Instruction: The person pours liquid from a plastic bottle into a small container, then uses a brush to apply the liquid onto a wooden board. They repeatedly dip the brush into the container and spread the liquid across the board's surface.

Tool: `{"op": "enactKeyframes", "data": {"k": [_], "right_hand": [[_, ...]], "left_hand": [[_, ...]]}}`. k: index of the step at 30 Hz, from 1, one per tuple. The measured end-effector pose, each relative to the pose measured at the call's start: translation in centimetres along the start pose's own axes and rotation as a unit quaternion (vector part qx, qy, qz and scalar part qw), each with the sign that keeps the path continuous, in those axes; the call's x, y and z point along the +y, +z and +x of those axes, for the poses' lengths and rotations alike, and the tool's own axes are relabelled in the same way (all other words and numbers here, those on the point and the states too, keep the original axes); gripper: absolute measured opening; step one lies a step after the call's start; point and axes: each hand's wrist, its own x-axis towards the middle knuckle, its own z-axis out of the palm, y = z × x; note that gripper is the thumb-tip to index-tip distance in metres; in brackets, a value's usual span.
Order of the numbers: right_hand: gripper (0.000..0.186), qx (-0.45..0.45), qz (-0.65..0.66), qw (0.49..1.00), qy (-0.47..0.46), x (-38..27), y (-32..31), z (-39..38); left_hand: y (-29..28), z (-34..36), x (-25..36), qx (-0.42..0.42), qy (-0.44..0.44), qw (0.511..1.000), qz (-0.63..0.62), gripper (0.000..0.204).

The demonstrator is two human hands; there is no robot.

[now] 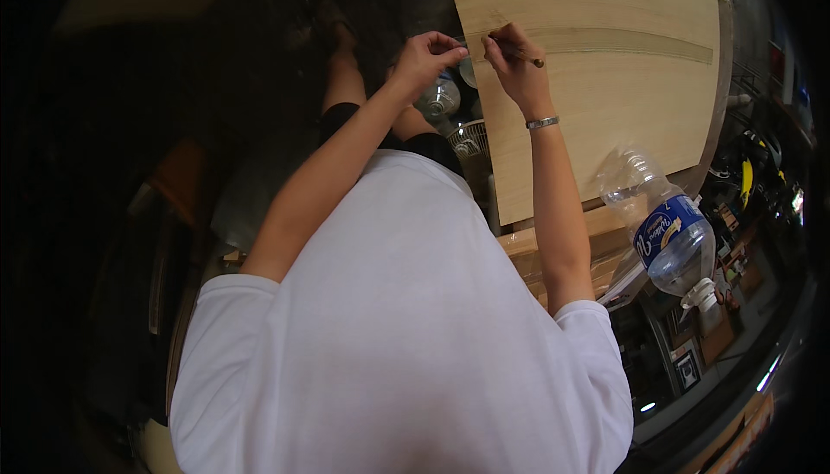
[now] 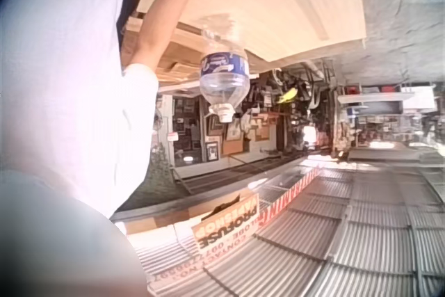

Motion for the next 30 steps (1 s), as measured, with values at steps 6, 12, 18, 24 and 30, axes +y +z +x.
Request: {"op": "enactKeyframes", "data": {"k": [6, 12, 18, 24, 30], "right_hand": [[0.014, -0.043, -0.075, 0.996, -0.017, -0.9, 0.4, 0.2], [0.015, -0.057, -0.098, 0.993, -0.039, -1.6, 0.6, 1.2], [0.015, -0.071, -0.13, 0.988, -0.051, -1.6, 0.7, 0.9], [0.013, -0.084, -0.139, 0.986, -0.04, -2.2, 0.7, -0.8], [0.012, 0.052, 0.039, 0.998, 0.022, -1.6, 0.6, -2.7]], "left_hand": [[0.3, -0.6, -0.2, 0.022, 0.013, 0.999, -0.04, 0.022], [0.7, -0.1, -0.2, 0.043, 0.015, 0.998, -0.047, 0.018], [0.7, 0.0, -1.4, 0.059, 0.026, 0.998, 0.0, 0.02], [0.7, 0.6, -1.8, 0.059, 0.028, 0.998, -0.012, 0.02], [-2.4, -1.9, -0.8, 0.045, 0.03, 0.999, 0.008, 0.015]]}}
